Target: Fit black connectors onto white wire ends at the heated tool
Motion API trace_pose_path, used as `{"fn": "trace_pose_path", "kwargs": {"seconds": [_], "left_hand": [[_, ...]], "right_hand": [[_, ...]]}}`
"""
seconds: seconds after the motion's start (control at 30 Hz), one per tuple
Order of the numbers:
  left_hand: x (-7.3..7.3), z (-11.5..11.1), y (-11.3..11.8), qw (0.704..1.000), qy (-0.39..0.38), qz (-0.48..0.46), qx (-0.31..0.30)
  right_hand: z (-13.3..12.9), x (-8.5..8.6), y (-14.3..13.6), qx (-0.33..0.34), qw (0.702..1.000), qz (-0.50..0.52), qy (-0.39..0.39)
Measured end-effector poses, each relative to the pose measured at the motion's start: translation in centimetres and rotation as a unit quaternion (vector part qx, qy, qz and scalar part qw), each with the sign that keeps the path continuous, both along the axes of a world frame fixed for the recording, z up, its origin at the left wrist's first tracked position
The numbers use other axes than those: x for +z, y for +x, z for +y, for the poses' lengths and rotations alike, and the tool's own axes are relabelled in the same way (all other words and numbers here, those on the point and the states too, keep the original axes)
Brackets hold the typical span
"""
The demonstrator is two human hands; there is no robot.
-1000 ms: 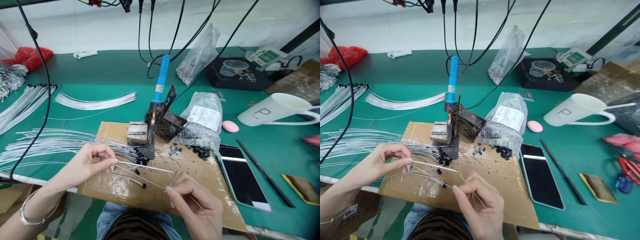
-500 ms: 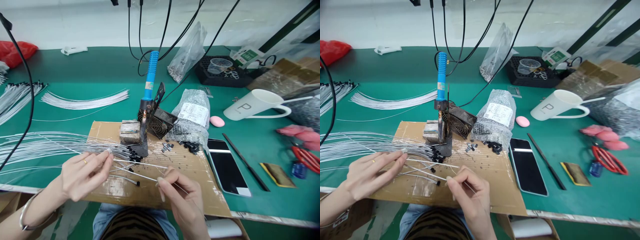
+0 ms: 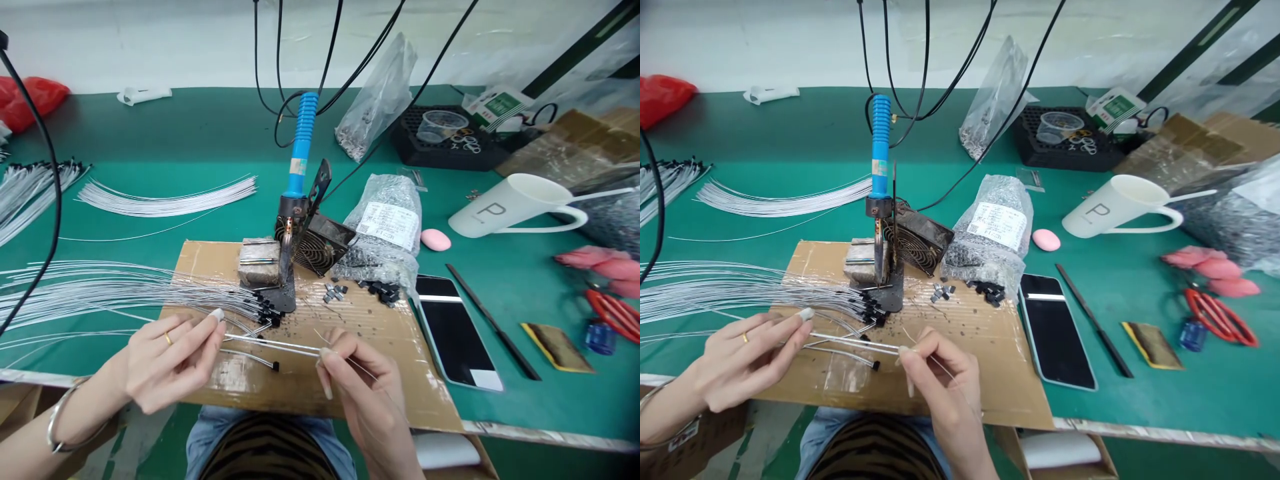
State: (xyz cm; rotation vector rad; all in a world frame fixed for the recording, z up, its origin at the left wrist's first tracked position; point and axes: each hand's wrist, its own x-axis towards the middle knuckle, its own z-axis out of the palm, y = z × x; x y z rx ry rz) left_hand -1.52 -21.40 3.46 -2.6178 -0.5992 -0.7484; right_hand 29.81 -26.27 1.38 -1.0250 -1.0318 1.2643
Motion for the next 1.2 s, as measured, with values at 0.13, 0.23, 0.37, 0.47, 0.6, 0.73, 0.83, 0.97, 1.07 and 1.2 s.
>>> {"fn": "trace_pose_path", "kwargs": {"seconds": [0.13, 0.23, 0.37, 0.47, 0.6, 0.73, 0.83, 0.97, 1.07, 1.2], "left_hand": [[-0.7, 0.1, 0.1, 1.0, -0.006, -0.011, -0.009], [-0.5, 0.4, 0.9, 0.998, -0.06, -0.026, -0.009], [0.8, -0.3, 4.9, 0.985, -0.116, -0.077, 0.102], [1.8, -1.9, 9.0, 0.959, -0.237, -0.108, 0.115], [2.1, -3.3, 12.4, 0.891, -0.411, -0.164, 0.1], [1.7, -2.9, 12.4, 0.813, -0.541, -0.182, 0.117], [1.2, -2.3, 11.9, 0.764, -0.599, -0.194, 0.141], [0.5, -1.7, 11.7, 0.68, -0.668, -0.245, 0.18], [0.1, -1.0, 11.8, 0.614, -0.707, -0.29, 0.199], [-0.1, -0.2, 11.8, 0.562, -0.731, -0.326, 0.21]], "right_hand": [[-0.1, -0.1, 0.2, 0.001, 1.0, -0.009, 0.011], [-0.3, 0.0, 0.2, -0.014, 0.999, -0.036, 0.028], [-0.5, 0.2, -0.6, -0.05, 0.984, -0.143, 0.092], [-0.6, 0.2, -1.2, -0.037, 0.971, -0.2, 0.126], [-0.7, 0.0, -1.4, -0.019, 0.969, -0.218, 0.114], [-0.6, -0.2, -1.8, -0.029, 0.982, -0.18, 0.053], [-0.3, -0.6, -1.9, -0.023, 0.988, -0.15, -0.006], [0.3, -2.1, -0.9, -0.037, 0.996, -0.072, -0.032], [0.6, -3.0, -0.3, -0.064, 0.996, -0.045, -0.048], [0.9, -2.7, -0.8, -0.092, 0.992, -0.059, -0.066]]}}
